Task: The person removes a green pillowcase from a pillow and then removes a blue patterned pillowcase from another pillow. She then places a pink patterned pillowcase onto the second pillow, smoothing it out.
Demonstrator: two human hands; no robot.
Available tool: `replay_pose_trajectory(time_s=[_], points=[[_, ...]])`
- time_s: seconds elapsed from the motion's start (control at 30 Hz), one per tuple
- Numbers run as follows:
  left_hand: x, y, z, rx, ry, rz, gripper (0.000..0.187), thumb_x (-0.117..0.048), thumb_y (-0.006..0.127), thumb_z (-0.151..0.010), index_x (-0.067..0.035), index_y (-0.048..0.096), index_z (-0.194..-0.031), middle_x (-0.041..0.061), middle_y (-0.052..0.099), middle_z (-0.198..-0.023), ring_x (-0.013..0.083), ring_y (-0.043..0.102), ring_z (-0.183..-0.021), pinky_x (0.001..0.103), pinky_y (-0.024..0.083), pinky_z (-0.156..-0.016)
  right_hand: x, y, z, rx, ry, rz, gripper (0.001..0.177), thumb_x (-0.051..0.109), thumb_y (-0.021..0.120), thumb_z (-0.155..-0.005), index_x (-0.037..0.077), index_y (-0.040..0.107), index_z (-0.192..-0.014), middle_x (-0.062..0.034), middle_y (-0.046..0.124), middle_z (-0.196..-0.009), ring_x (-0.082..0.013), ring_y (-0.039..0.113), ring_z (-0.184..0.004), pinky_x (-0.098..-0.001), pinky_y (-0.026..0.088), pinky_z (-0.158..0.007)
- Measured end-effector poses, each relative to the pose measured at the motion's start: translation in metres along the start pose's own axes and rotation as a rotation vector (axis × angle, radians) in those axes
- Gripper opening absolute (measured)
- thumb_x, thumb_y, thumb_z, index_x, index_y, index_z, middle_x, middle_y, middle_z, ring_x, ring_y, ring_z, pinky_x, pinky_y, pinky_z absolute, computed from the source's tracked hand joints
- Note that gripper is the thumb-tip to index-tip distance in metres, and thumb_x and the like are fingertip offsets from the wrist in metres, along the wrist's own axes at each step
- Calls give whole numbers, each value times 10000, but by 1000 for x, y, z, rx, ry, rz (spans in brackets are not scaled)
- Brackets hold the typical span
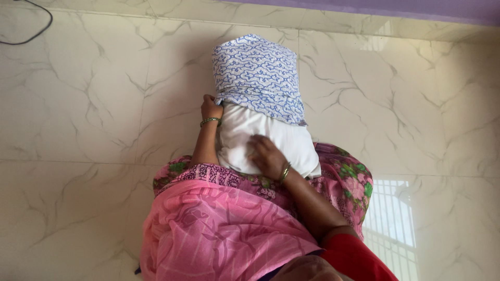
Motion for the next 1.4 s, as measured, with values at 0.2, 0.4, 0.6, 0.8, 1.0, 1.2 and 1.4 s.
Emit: replay_pose_trajectory(time_s=[0.2, 0.4, 0.6, 0.8, 1.0, 1.2, 1.4], points=[[-85, -18, 63, 89, 323, -183, 402, -254, 811, -858, 15, 566, -1027, 307, 626, -1071, 486, 615, -1014, 548, 490, -878, -182, -14, 88, 328, 774, 352, 373, 348, 510, -1031, 110, 661, -1274, -173, 606, -1332, -413, 585, -1177, -514, 490, -989], [-200, 15, 229, 616, 716, -214, 593, -306, 829, -747, -138, 584, -1261, 92, 538, -1388, 317, 447, -1372, 696, 287, -1085, -257, 15, 153, 140, 1078, -94, 513, 471, 430, -1135, 20, 657, -1228, -254, 682, -1188, -440, 619, -1113, -469, 479, -989], [-215, 11, 271, 462, 1011, -314, 629, -122, 644, -850, -227, 567, -1466, 43, 368, -1597, 311, 194, -1493, 802, 93, -1072, -218, 26, 158, -113, 1051, -657, 415, 309, 546, -1042, 12, 639, -1317, -133, 715, -1136, -204, 650, -1002, -328, 518, -876], [-213, 3, 265, 483, 970, -328, 158, -61, 605, -909, -138, 727, -973, 23, 734, -1127, 220, 581, -1331, 668, 230, -1230, -217, 39, 158, -45, 1044, -785, 353, 254, 540, -1072, 13, 667, -1296, -44, 729, -1104, -103, 657, -968, -242, 534, -848], [-229, -33, 264, 378, 1016, 90, 118, 10, 595, -855, -83, 662, -883, 74, 662, -874, 307, 639, -930, 477, 433, -1109, -223, 13, 124, -185, 927, -348, 322, 195, 724, -990, 12, 563, -1201, -31, 638, -722, -105, 566, -581, -285, 449, -523], [-236, -39, 268, 396, 1020, 121, 108, 1, 575, -854, -75, 648, -878, 82, 645, -864, 306, 634, -925, 484, 427, -1106, -229, 10, 104, -219, 959, -271, 311, 142, 680, -968, 110, 574, -1258, -27, 615, -595, -106, 553, -458, -312, 425, -432], [-237, -38, 270, 385, 1024, 131, 84, -21, 582, -868, -80, 642, -871, 77, 639, -859, 301, 633, -920, 491, 412, -1119, -272, 29, 122, -279, 949, -224, 177, 53, 671, -969, 96, 636, -1137, -42, 618, -615, -113, 582, -507, -312, 460, -490]])
Point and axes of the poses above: each hand's wrist, its own z-axis away from the middle knuckle, its own y-axis out of the palm, x = y × z, the point moved 9 cm from there along -z, towards the middle knuckle
